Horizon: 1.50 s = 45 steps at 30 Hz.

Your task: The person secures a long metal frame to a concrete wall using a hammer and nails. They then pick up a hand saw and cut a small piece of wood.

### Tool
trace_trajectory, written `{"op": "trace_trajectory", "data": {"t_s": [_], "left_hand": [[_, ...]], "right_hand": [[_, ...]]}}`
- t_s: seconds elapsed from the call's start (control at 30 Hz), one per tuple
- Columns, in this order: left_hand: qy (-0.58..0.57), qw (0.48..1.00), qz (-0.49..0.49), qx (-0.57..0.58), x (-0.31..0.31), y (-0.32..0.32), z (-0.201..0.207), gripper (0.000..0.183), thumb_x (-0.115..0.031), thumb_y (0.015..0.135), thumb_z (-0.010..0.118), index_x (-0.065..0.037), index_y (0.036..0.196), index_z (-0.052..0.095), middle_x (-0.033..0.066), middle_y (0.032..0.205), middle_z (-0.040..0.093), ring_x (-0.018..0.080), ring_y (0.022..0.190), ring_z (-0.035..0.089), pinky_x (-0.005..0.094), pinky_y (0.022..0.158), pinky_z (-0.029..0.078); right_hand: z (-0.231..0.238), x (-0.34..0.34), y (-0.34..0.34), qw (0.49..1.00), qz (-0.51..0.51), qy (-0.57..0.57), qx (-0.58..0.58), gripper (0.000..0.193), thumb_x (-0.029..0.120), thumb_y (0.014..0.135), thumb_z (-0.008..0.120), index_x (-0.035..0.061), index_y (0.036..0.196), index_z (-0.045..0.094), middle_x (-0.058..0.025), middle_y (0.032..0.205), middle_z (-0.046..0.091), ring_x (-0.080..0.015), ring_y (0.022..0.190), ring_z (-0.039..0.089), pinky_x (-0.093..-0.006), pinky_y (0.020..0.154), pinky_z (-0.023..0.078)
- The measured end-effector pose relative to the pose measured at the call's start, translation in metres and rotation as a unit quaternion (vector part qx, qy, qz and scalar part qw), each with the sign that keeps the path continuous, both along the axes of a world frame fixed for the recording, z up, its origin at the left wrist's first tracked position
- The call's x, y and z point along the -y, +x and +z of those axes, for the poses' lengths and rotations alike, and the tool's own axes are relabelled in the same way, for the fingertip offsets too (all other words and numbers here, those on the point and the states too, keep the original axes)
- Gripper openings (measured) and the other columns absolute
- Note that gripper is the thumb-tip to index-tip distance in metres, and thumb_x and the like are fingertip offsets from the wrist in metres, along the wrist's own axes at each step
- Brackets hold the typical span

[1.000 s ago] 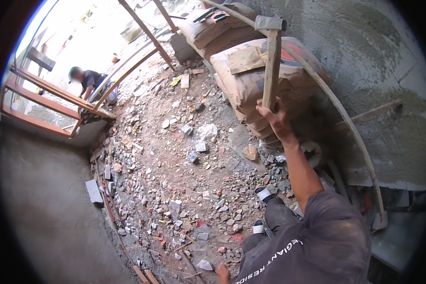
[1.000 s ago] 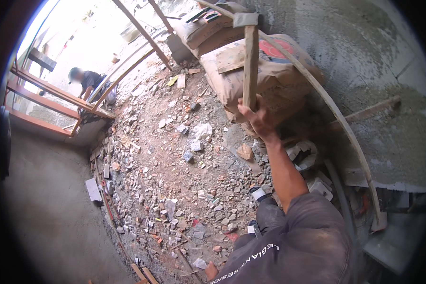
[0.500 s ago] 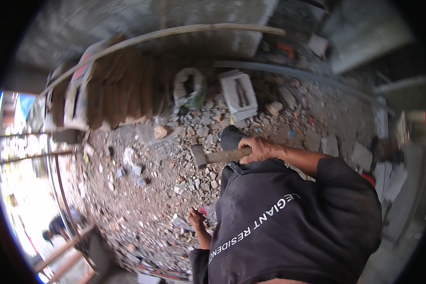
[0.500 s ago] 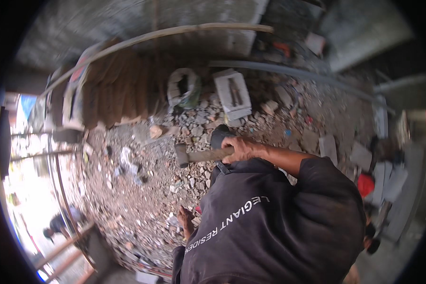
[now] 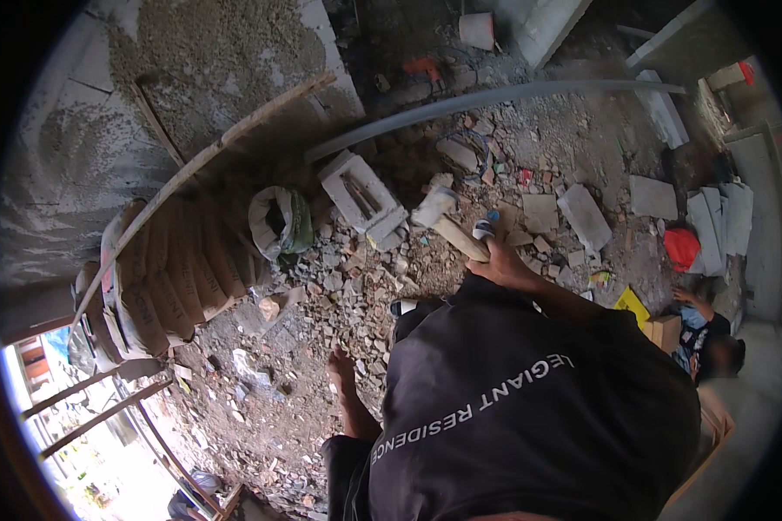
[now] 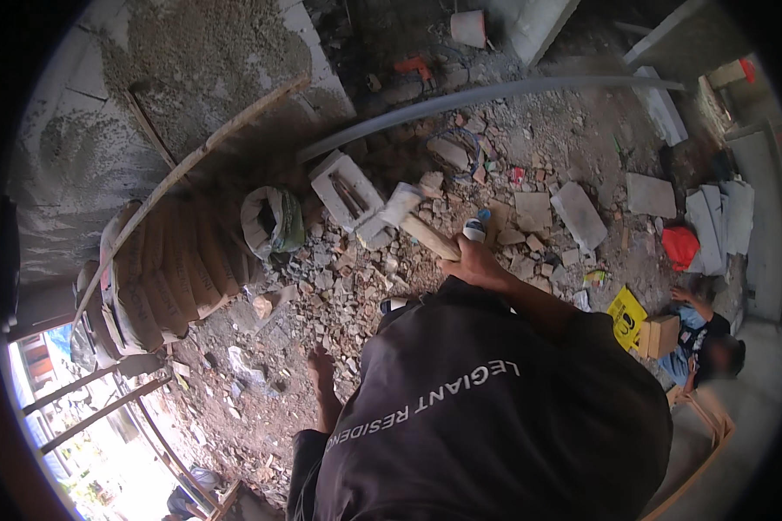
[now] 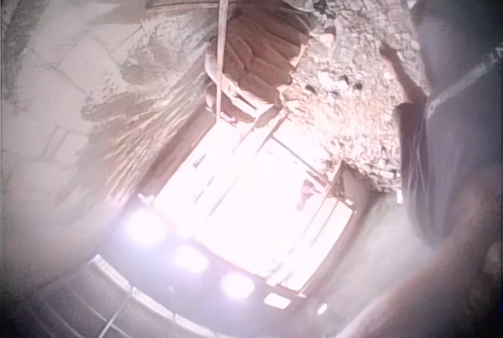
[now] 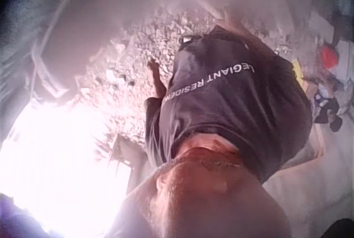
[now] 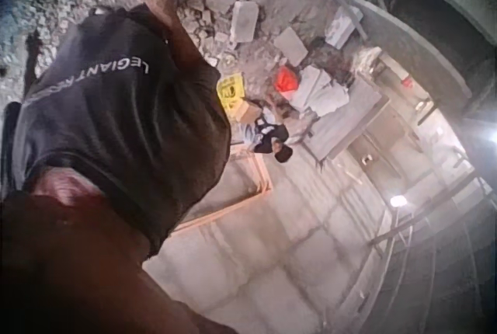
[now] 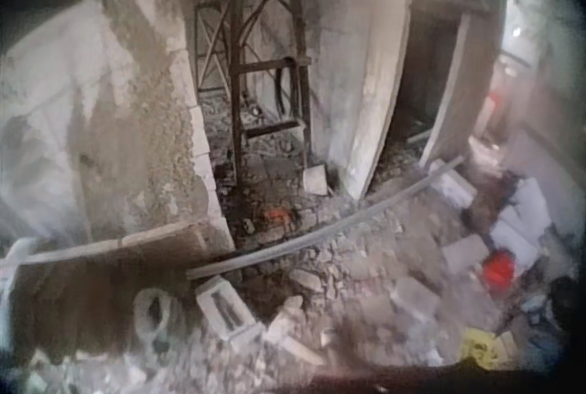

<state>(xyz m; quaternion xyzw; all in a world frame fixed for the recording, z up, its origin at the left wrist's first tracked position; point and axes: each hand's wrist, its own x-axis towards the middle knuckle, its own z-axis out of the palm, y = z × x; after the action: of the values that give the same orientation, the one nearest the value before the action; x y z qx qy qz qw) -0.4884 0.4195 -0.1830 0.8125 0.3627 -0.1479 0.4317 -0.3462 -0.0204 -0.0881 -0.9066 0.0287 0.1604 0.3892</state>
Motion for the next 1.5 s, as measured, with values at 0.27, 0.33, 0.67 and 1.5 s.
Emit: {"op": "trace_trajectory", "data": {"t_s": [0.27,0.33,0.67,1.5], "left_hand": [[0.027,0.980,-0.153,0.123,0.144,0.094,-0.069,0.013,-0.009,0.076,0.055,-0.005,0.088,0.059,0.0151,0.080,0.058,0.0358,0.079,0.058,0.0455,0.064,0.046],[0.203,0.899,-0.345,0.176,0.172,0.123,-0.049,0.018,-0.007,0.075,0.054,-0.004,0.092,0.059,0.0159,0.082,0.058,0.0359,0.082,0.058,0.0435,0.069,0.047],[0.055,0.937,-0.343,0.043,0.301,0.237,0.014,0.019,-0.020,0.083,0.053,-0.012,0.099,0.060,0.0126,0.082,0.061,0.0328,0.076,0.062,0.0414,0.062,0.049],[-0.026,0.894,-0.430,-0.125,0.331,0.335,-0.041,0.040,-0.043,0.087,0.051,-0.012,0.109,0.062,0.0194,0.108,0.061,0.0358,0.101,0.058,0.0433,0.085,0.045]], "right_hand": [[-0.086,0.195,0.028,0.992,0.012,-0.043,-0.116,0.074,0.039,0.064,0.071,-0.0041,0.119,0.048,-0.0254,0.103,0.059,-0.0363,0.098,0.058,-0.0408,0.085,0.045],[-0.061,0.212,0.053,0.978,-0.015,-0.019,-0.208,0.071,0.042,0.063,0.069,-0.0033,0.114,0.051,-0.0253,0.104,0.059,-0.0364,0.096,0.059,-0.0412,0.083,0.046],[-0.117,0.291,0.052,0.985,0.106,-0.038,-0.130,0.049,0.033,0.077,0.062,0.0042,0.115,0.051,-0.0206,0.086,0.062,-0.0313,0.081,0.063,-0.0429,0.065,0.048],[-0.038,0.256,0.175,0.949,-0.128,0.056,-0.281,0.048,0.023,0.063,0.070,-0.0046,0.101,0.060,-0.0177,0.088,0.065,-0.0257,0.081,0.063,-0.0365,0.074,0.049]]}}
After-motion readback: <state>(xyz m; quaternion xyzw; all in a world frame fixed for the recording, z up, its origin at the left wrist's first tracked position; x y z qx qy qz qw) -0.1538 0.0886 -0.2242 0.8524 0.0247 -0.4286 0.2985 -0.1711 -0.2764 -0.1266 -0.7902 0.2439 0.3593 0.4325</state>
